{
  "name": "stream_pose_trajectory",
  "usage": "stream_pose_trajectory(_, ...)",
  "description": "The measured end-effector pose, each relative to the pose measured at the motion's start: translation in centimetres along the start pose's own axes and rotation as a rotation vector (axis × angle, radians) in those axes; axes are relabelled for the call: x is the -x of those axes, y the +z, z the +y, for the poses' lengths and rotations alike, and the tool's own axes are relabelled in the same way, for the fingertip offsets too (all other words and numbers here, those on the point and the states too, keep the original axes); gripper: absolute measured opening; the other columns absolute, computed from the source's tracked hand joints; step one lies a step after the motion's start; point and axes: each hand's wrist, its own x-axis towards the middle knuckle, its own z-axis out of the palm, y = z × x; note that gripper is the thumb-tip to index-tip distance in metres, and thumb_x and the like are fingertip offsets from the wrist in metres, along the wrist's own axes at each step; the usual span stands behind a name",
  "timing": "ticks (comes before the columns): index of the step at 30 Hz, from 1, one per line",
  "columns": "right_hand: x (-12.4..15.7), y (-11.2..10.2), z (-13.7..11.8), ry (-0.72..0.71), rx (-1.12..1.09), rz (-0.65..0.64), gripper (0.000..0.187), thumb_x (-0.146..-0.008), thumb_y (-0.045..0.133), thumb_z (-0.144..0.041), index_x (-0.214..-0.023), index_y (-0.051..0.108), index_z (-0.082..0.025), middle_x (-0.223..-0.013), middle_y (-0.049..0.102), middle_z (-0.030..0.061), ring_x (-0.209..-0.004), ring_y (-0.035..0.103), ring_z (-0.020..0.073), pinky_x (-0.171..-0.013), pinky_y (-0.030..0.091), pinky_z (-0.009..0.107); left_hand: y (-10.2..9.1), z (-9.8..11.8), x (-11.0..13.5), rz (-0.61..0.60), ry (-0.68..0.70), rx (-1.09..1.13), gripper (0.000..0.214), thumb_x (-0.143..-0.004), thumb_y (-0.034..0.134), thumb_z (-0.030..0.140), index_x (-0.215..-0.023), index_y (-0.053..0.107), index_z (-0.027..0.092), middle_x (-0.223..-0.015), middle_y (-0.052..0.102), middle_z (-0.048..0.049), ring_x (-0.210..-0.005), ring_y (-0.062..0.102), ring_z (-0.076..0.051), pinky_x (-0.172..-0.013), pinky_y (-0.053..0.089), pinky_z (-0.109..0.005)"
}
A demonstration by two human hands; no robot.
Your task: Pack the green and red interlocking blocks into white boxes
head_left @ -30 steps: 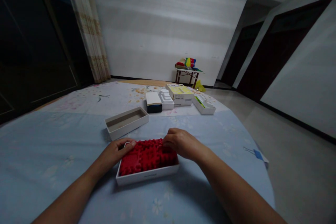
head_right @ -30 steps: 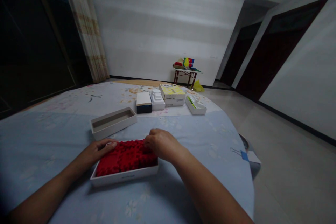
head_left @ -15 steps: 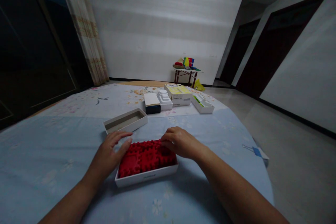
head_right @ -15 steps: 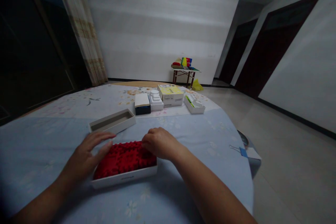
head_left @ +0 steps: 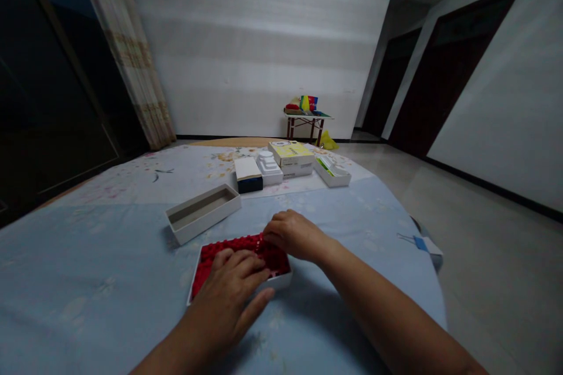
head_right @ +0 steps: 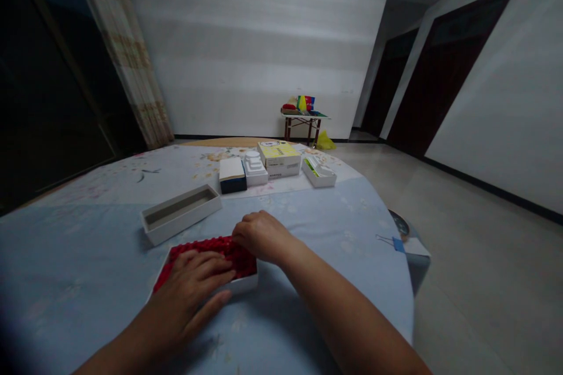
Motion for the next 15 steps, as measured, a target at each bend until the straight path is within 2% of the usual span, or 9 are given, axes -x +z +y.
stream_pose_trajectory(5,-0.1,0.4,0.2,-0.040,-0.084,-0.094,0.017,-0.085,0.049,-0.022,-0.082,0.065,-0.017,-0.078,0.062,0.0036,-0.072,0.053,0.0121,-0.067,0.035,0.023,-0.4,0.1,-0.1,-0.022,0.004,0.034,0.030,-0.086,0.041,0.038,-0.107,0.060,0.029,-0.107,0.064,-0.0028,-0.104,0.051,-0.024,-0.091,0.028,-0.046)
stream_pose_trajectory(11,-0.2,1.0,0.5,0.049,-0.096,-0.028,0.016,-0.079,0.059,-0.032,-0.083,0.066,-0.018,-0.077,0.060,0.0047,-0.076,0.051,0.0153,-0.069,0.035,0.025,-0.3,0.0,-0.3,-0.037,-0.011,0.065,0.030,-0.086,0.039,0.038,-0.105,0.061,0.028,-0.106,0.064,-0.0033,-0.102,0.051,-0.023,-0.089,0.031,-0.045)
stream_pose_trajectory(15,-0.1,0.7,1.2,0.080,-0.270,0.021,0.018,-0.074,0.064,-0.033,-0.083,0.067,-0.017,-0.073,0.061,0.0029,-0.073,0.052,0.0135,-0.066,0.036,0.023,-0.5,-0.2,-0.4,-0.023,-0.027,0.077,0.031,-0.087,0.039,0.036,-0.108,0.060,0.029,-0.109,0.064,-0.0029,-0.103,0.051,-0.023,-0.090,0.032,-0.044)
